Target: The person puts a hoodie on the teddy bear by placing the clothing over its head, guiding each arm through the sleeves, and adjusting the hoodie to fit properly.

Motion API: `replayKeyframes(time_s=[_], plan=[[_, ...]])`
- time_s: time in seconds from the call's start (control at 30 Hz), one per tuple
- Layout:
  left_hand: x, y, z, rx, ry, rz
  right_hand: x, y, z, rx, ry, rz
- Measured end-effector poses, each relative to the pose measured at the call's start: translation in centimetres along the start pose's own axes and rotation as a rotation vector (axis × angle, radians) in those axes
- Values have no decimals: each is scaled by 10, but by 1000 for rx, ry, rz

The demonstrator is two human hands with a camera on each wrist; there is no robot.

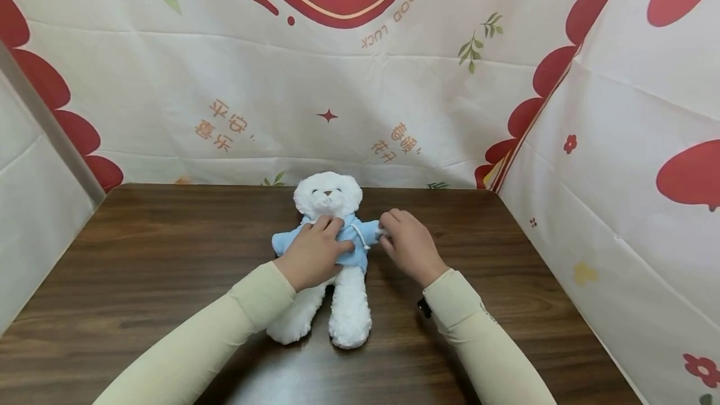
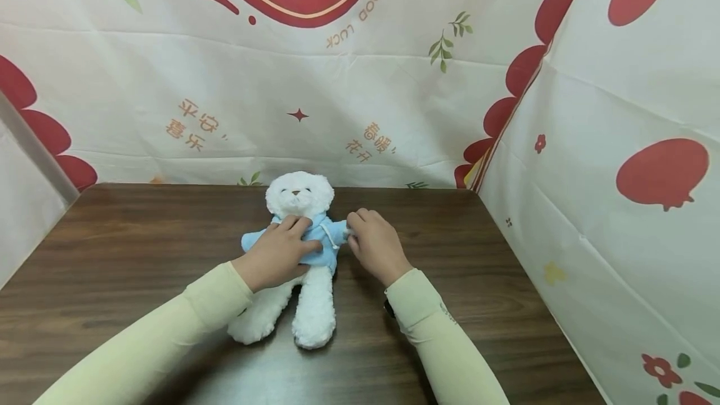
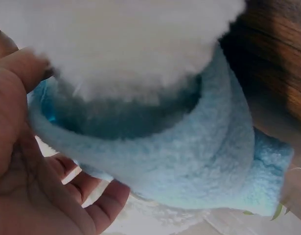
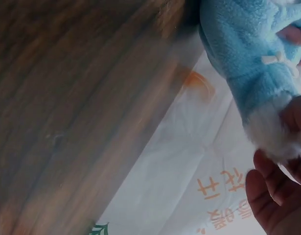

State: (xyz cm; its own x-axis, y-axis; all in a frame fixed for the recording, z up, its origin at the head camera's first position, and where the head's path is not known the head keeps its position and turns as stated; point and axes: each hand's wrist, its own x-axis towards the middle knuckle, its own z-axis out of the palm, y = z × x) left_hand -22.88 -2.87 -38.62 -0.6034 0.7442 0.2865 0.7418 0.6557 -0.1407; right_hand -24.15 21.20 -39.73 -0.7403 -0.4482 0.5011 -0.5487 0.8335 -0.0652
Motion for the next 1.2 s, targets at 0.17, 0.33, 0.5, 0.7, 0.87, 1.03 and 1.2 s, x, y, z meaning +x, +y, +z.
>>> replayKeyframes(time_s=[0.17,0.33,0.5,0.7,0.87,1.03,1.2], plan=[[1,1,-3,-42,19,16,4,7,1,9,92,70],[-1,0,-5,-65,-14,32,7,7,-6,86,-14,159],[-1,-4,-11,-162,-71,34,9,-10,-27,161,51,242],[1,-22,-19,-500,-102,11,15,-33,-22,205,7,81],[-1,-41,-19,-603,-64,-145,9,-27,1,130,-171,121],[4,-48,-7,-529,-45,-230,7,-25,4,70,-86,44],[9,-50,-4,-577,27,-187,16,-40,0,114,38,-140]])
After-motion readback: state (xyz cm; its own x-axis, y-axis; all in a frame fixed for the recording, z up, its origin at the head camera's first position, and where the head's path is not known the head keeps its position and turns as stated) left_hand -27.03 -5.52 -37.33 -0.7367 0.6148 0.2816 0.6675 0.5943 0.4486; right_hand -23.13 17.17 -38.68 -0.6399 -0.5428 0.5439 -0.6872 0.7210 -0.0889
